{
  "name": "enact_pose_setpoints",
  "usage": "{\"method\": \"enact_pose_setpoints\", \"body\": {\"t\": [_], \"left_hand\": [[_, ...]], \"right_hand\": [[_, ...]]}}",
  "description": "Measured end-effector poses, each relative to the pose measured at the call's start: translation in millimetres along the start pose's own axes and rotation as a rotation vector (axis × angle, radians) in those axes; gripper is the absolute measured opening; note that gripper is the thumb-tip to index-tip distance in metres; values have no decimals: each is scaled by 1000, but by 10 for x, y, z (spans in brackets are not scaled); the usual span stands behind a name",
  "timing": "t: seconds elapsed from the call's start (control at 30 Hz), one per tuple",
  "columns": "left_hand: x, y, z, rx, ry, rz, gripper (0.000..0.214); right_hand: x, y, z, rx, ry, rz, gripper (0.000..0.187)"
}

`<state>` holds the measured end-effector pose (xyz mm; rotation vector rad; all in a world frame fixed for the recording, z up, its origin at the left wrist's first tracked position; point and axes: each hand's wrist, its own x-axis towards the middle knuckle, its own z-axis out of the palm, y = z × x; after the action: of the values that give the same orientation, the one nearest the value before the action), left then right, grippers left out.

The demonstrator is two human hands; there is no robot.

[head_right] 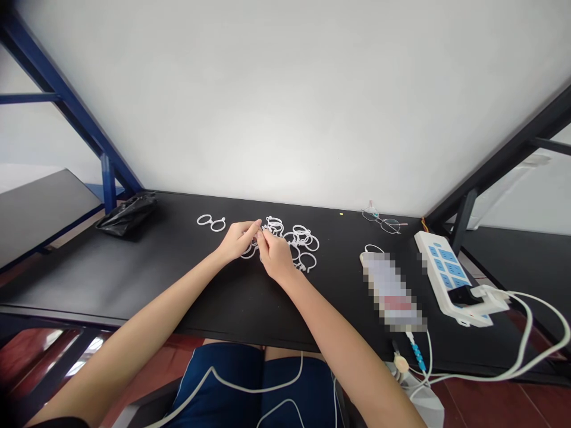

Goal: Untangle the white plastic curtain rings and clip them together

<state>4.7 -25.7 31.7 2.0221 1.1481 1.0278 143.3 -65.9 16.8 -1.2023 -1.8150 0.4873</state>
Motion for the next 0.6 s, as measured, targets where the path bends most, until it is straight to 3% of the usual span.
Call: {"method": "enact_pose_setpoints", "body": {"t": [0.1, 0.3, 0.6], "left_hand": [[7, -12, -24, 136, 15, 3, 55], [19, -75, -82, 426, 164, -20, 43], [68, -155, -162, 487, 176, -102, 40]], "right_hand": [[-2, 8, -4, -24, -6, 23, 34], [-1, 22, -7, -14, -14, 27, 35], [4, 30, 5, -34, 2, -14, 33]]}}
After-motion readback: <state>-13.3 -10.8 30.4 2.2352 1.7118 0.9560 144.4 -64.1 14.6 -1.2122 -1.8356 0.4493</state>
